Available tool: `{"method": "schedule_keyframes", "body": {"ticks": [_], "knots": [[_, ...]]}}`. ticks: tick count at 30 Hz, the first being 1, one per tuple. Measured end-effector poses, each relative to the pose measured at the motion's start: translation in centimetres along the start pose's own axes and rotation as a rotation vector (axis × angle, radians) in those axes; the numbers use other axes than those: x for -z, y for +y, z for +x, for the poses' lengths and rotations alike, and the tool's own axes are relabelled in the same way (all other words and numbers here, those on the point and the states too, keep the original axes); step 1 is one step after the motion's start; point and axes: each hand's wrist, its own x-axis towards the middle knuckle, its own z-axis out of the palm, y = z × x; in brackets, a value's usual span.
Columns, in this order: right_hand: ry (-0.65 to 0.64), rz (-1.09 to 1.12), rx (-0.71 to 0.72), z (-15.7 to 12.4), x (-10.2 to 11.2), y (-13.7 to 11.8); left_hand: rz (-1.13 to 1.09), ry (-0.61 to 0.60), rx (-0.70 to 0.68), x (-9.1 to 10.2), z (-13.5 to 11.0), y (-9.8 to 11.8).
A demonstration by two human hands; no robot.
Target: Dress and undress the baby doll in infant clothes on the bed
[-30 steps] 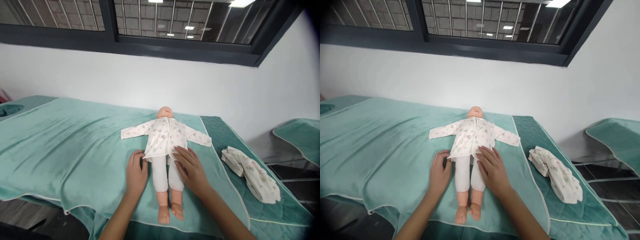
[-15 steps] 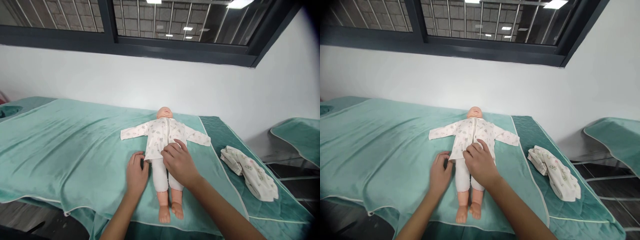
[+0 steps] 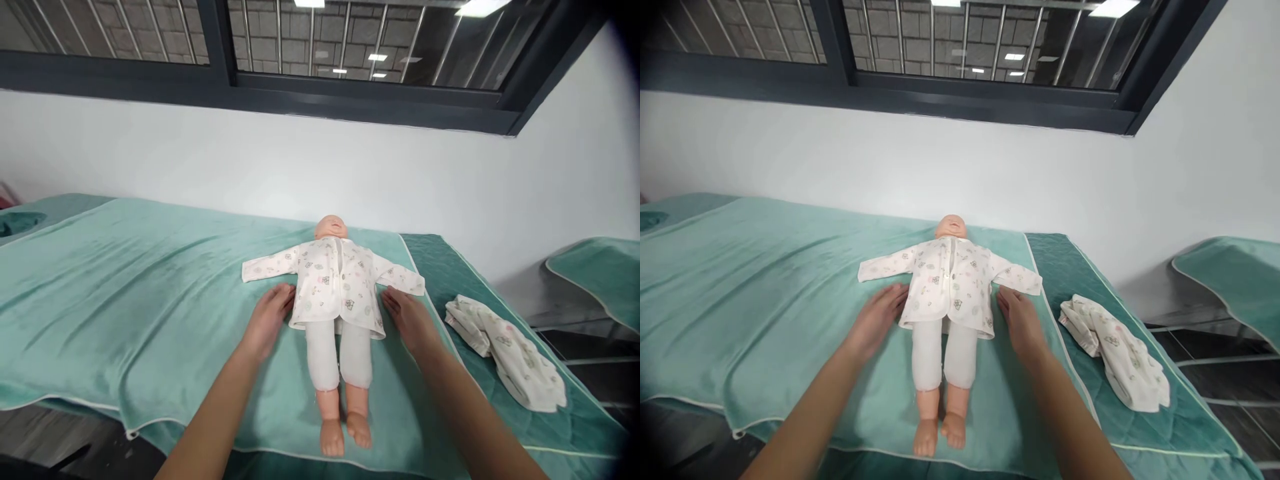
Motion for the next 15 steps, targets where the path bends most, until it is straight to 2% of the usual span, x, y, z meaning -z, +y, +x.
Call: {"method": "schedule_keyframes", "body": {"ticks": [2, 6, 10, 15], "knots": [[-0.082, 0.076, -0.079, 1.4, -0.2, 1.4, -0.104, -0.086, 0.104, -1.1, 1.7, 0.3], [-0.25, 0.267, -0.281, 3.0, -2.3, 1.9, -0.151, -0.101, 0.256, -2.9, 4.1, 0.1], [-0.221, 0.308, -0.381, 4.2, -4.3, 1.4, -0.184, -0.143, 0.235, -3.8, 5.6, 0.5], [-0.189, 0.39, -0.461, 6.0, -4.9, 0.9, -0.184, -0.202, 0.174, -4.4, 7.8, 1.1]]}}
